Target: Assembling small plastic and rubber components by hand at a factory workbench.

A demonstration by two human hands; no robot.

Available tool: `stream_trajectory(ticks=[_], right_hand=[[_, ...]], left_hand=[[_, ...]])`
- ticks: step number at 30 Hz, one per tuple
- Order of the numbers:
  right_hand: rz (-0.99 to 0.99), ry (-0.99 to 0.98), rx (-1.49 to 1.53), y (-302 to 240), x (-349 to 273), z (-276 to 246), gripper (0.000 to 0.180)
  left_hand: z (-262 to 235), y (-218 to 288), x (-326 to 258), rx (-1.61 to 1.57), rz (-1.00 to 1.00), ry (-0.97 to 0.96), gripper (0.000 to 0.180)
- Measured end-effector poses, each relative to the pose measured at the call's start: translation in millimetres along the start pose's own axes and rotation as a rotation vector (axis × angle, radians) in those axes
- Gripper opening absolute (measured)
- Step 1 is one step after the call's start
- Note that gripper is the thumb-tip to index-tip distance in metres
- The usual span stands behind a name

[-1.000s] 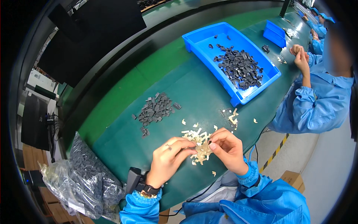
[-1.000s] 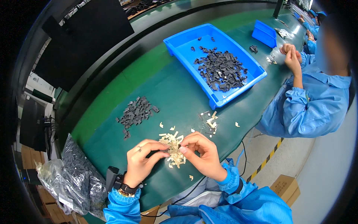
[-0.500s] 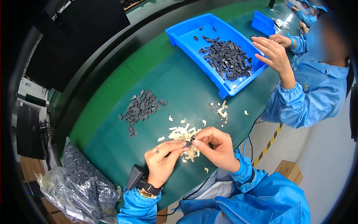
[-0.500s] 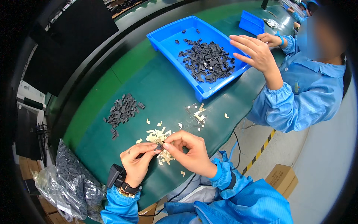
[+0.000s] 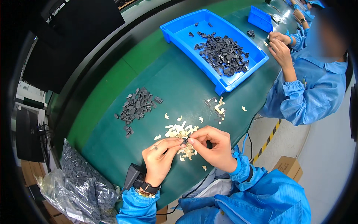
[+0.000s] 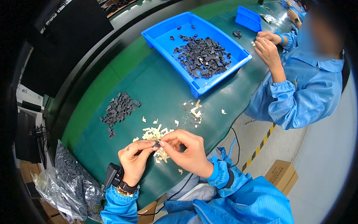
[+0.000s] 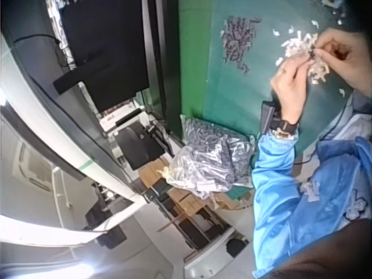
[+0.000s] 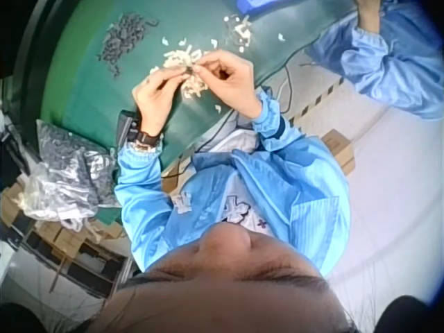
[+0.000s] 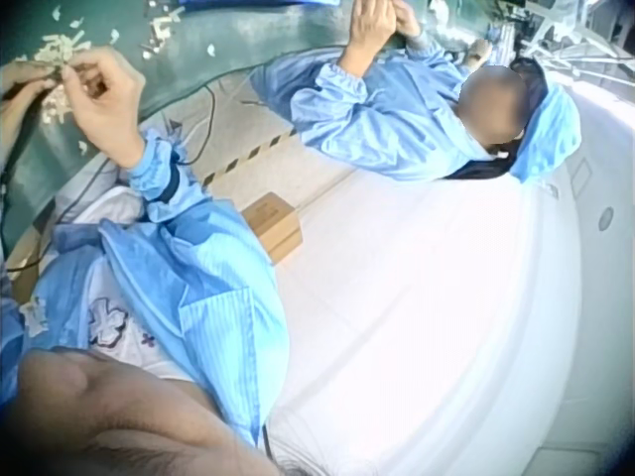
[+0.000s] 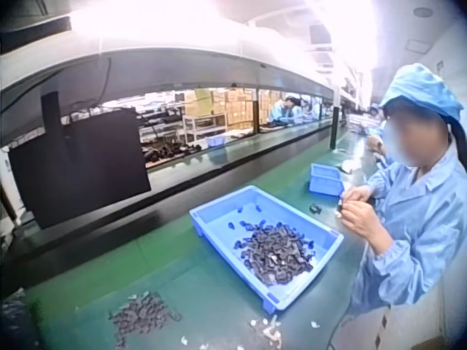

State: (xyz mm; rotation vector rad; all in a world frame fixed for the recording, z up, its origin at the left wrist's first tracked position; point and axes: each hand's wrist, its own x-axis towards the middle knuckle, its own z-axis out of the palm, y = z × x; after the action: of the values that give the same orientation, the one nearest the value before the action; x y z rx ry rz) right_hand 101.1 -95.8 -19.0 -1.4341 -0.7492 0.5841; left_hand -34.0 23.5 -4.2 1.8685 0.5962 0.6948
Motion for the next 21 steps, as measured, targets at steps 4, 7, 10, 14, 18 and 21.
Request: stream_trajectory(ticks=[4,7,10,14,18,21], right_hand=[[-0.031,-0.004,-0.012,-0.6,0.7,0.5,0.005],[-0.07,-0.002,-0.038,-0.9,0.7,0.8,0.005],[-0.089,-0.008,-0.069,-1.2,0.5,-0.6,0.006],[-0.103,-0.009,-0.073,-1.2,0.0,-0.4,0.006],[-0.112,-0.018,-0.083,-2.4,0.9,-0.3,0.006],[-0.107,-0.017,-0.076,-2.4,0.7,-0.1,0.006]], left_hand=[[-0.3,2.6,0.5,-0.005,-0.008,0.004,0.01],[-1.5,3.3,0.5,0.027,0.015,0.001,0.01],[-0.9,3.6,0.8,0.035,0.036,-0.004,0.01],[-1.0,3.8,0.4,0.027,0.038,-0.018,0.01],[-1.5,2.7,0.4,0.033,0.041,-0.019,0.01],[-1.7,2.7,0.8,0.041,0.052,-0.02,0.009]])
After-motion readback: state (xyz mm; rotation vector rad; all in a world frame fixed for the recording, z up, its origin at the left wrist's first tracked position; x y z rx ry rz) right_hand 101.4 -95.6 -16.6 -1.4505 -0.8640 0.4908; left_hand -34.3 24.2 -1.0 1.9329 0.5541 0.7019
